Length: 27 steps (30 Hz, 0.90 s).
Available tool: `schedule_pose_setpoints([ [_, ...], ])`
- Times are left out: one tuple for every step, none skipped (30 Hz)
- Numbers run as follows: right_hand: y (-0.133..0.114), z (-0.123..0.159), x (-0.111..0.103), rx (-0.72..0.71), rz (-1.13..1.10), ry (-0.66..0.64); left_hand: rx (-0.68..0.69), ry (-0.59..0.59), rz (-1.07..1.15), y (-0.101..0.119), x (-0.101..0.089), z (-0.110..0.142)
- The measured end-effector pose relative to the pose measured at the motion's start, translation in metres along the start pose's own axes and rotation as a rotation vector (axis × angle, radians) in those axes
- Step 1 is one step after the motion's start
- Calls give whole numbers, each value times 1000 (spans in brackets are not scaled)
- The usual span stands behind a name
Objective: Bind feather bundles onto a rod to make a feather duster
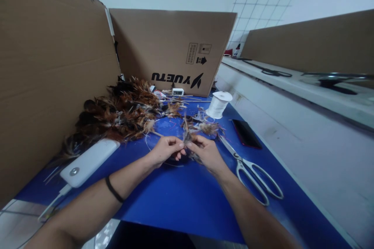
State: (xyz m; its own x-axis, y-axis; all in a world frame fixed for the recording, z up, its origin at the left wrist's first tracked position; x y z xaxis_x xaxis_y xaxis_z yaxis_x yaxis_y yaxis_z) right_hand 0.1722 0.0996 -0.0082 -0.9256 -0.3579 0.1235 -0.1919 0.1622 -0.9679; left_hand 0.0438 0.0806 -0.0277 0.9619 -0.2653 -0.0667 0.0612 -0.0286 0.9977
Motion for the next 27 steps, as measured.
schedule_pose_setpoints([
  [-1,0,0,3,0,3,3,7,-2,1,0,0],
  [-2,0,-1,7,0,14,7,16,-3,1,-1,0],
  [-3,0,-3,14,4,32,11,25,-3,2,-2,0],
  [-4,0,-6,20,12,60,16,38,-1,3,-3,0],
  [-5,-1,-11,24,24,94,22,53,1,4,-4,0],
  [-7,-1,-16,22,45,132,28,72,4,5,-5,-1],
  [-9,-2,-23,8,78,171,34,94,5,6,-7,-1],
  [-11,-3,-29,-14,121,203,40,118,7,8,-10,-1],
  [-13,-4,-34,-43,171,224,48,144,11,9,-12,-1],
  [-16,-5,-38,-78,227,235,56,169,15,10,-15,-1],
  [-18,-5,-41,-114,289,234,63,195,21,11,-17,-2],
  [-20,-6,-42,-148,354,222,69,223,28,11,-20,-2],
  [-21,-6,-41,-177,418,199,73,250,34,11,-23,-2],
  [-21,-6,-39,-201,479,169,77,278,39,11,-25,-2],
  [-21,-5,-35,-220,536,133,80,303,42,10,-28,-3],
  [-19,-5,-31,-233,593,92,83,327,44,9,-30,-3],
  [-17,-5,-26,-243,648,47,87,350,47,8,-33,-4],
  [-15,-4,-21,-250,705,5,90,371,47,6,-35,-4],
  [-12,-4,-17,-255,761,-30,91,395,46,5,-38,-5],
  [-8,-5,-14,-258,814,-55,92,417,48,3,-41,-6],
  [-5,-5,-11,-259,860,-72,90,438,54,2,-43,-7],
  [-2,-5,-10,-260,895,-81,88,456,61,1,-45,-7],
  [1,-6,-10,-262,922,-84,85,470,69,0,-47,-8],
  [3,-7,-10,-265,945,-84,84,482,73,-1,-49,-9],
  [5,-7,-10,-272,968,-81,85,491,73,-1,-50,-9],
  [7,-8,-10,-282,991,-77,87,497,70,-1,-51,-10],
  [8,-8,-10,-293,1016,-67,91,500,64,-1,-51,-10],
])
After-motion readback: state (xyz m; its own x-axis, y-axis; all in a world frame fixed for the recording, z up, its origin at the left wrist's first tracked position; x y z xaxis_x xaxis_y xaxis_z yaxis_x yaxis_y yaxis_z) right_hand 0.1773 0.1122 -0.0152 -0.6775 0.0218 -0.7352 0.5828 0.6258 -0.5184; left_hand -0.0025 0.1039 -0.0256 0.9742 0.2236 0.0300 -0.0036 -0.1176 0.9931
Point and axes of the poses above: each hand's wrist, its own z-axis away from the middle knuckle, its own x-axis out of the palm, y = z × x, the point moved 6 cm from there along -z, towards the middle knuckle, and after that the axes turned 14 degrees about -z, right-handed, at the moved point
